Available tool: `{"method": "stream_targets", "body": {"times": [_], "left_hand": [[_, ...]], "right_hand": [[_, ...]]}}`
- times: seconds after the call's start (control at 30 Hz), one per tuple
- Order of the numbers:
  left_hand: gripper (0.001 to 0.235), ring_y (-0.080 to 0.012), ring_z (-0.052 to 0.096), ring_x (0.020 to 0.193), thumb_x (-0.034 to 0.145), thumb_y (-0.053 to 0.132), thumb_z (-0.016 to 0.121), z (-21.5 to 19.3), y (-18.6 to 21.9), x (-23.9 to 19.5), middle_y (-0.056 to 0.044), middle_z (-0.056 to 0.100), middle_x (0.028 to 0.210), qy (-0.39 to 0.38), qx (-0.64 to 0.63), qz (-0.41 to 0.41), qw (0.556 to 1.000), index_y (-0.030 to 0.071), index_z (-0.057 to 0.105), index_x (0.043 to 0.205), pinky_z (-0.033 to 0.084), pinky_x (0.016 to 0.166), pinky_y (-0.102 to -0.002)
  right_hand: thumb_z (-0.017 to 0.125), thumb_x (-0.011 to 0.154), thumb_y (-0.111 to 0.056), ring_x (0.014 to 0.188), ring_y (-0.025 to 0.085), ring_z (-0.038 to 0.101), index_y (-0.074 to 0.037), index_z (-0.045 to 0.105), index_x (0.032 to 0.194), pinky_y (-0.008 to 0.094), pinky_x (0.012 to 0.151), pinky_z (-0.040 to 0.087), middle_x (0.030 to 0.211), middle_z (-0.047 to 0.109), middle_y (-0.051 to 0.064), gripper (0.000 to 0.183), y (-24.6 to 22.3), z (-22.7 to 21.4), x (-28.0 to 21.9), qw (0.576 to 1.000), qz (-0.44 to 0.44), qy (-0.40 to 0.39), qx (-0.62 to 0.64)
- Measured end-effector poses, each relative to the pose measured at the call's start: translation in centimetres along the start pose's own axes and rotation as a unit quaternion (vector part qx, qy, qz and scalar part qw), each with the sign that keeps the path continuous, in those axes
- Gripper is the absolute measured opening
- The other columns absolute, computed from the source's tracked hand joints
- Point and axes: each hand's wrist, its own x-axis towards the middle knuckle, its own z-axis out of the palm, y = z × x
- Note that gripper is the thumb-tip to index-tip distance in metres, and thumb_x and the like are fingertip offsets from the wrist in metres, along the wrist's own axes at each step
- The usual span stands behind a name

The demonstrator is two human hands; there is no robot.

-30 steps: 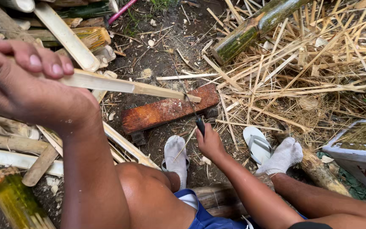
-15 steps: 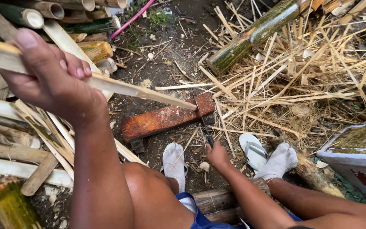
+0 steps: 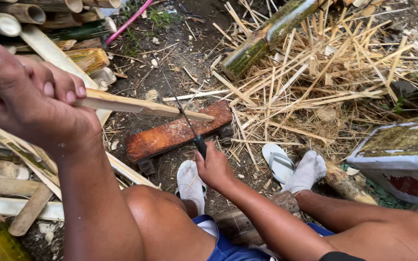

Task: The person sits on the ground and uses a knife to sharpen the ends of thin bamboo sticks. They hold each stick against a wooden block and repeatedly scrape the knife along the tip to create a point, then place the finished sticks into a pile.

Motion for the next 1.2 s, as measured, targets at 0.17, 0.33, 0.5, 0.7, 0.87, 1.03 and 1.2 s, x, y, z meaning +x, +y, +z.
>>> {"method": "stream_targets", "body": {"times": [0.17, 0.33, 0.5, 0.7, 0.87, 1.03, 1.2], "left_hand": [[0.058, -0.0165, 0.037, 0.049, 0.116, 0.032, 0.066, -0.7, -0.2, 0.1, -0.005, 0.033, 0.065, 0.021, -0.001, 0.003, 1.0, 0.005, 0.032, 0.076, 0.039, 0.046, -0.036], [0.058, -0.0162, 0.038, 0.047, 0.116, 0.031, 0.068, -0.6, -0.3, 0.3, -0.005, 0.034, 0.062, 0.04, 0.01, 0.024, 0.999, 0.006, 0.035, 0.076, 0.038, 0.045, -0.037], [0.048, -0.0145, 0.037, 0.045, 0.116, 0.028, 0.069, -0.2, -0.8, 1.0, -0.004, 0.035, 0.062, 0.055, -0.004, 0.03, 0.998, 0.005, 0.043, 0.084, 0.035, 0.043, -0.035], [0.04, -0.0157, 0.035, 0.047, 0.114, 0.024, 0.069, 0.3, -1.3, 1.3, -0.006, 0.035, 0.063, 0.077, -0.021, 0.019, 0.997, 0.003, 0.046, 0.088, 0.033, 0.042, -0.035], [0.045, -0.0178, 0.035, 0.043, 0.117, 0.028, 0.065, -0.8, -0.4, 1.5, -0.005, 0.035, 0.061, 0.029, -0.01, -0.013, 0.999, 0.006, 0.043, 0.084, 0.036, 0.04, -0.037], [0.044, -0.018, 0.031, 0.045, 0.119, 0.027, 0.056, -1.3, -0.1, 0.5, -0.005, 0.033, 0.06, -0.099, -0.051, -0.069, 0.991, 0.006, 0.038, 0.084, 0.035, 0.043, -0.037], [0.042, -0.0177, 0.029, 0.046, 0.12, 0.024, 0.051, -1.8, -0.5, -0.7, -0.006, 0.032, 0.061, -0.128, -0.086, -0.107, 0.982, 0.005, 0.036, 0.086, 0.033, 0.046, -0.037]], "right_hand": [[0.058, 0.097, -0.028, 0.071, 0.044, 0.071, 0.0, 0.051, 0.116, 0.051, 0.062, 0.056, 0.079, 0.071, 0.025, 0.035, 4.9, 2.3, -0.8, 0.99, -0.14, 0.025, 0.01], [0.057, 0.098, -0.032, 0.075, 0.044, 0.072, -0.001, 0.052, 0.114, 0.053, 0.068, 0.057, 0.082, 0.07, 0.026, 0.035, 13.7, 5.9, 6.4, 0.997, 0.061, 0.03, -0.025], [0.057, 0.099, -0.038, 0.078, 0.049, 0.07, -0.001, 0.054, 0.114, 0.057, 0.071, 0.055, 0.082, 0.071, 0.029, 0.039, 19.0, 7.3, 6.1, 0.998, 0.025, 0.033, -0.055], [0.053, 0.101, -0.037, 0.077, 0.044, 0.074, 0.0, 0.052, 0.116, 0.053, 0.072, 0.061, 0.086, 0.071, 0.026, 0.04, 23.1, 7.8, 9.5, 0.987, 0.139, 0.021, -0.073], [0.056, 0.101, -0.036, 0.075, 0.04, 0.072, -0.001, 0.055, 0.112, 0.051, 0.067, 0.057, 0.083, 0.071, 0.023, 0.037, 15.9, 4.1, 4.0, 0.997, 0.054, 0.018, -0.061], [0.057, 0.097, -0.031, 0.062, 0.037, 0.073, -0.002, 0.052, 0.113, 0.048, 0.056, 0.055, 0.071, 0.069, 0.019, 0.033, 0.7, -3.0, -4.2, 0.995, -0.035, -0.081, 0.044], [0.061, 0.097, -0.025, 0.067, 0.045, 0.07, 0.002, 0.049, 0.119, 0.051, 0.061, 0.054, 0.071, 0.068, 0.024, 0.037, -5.2, -5.5, -5.9, 0.986, -0.161, -0.03, 0.031]]}}
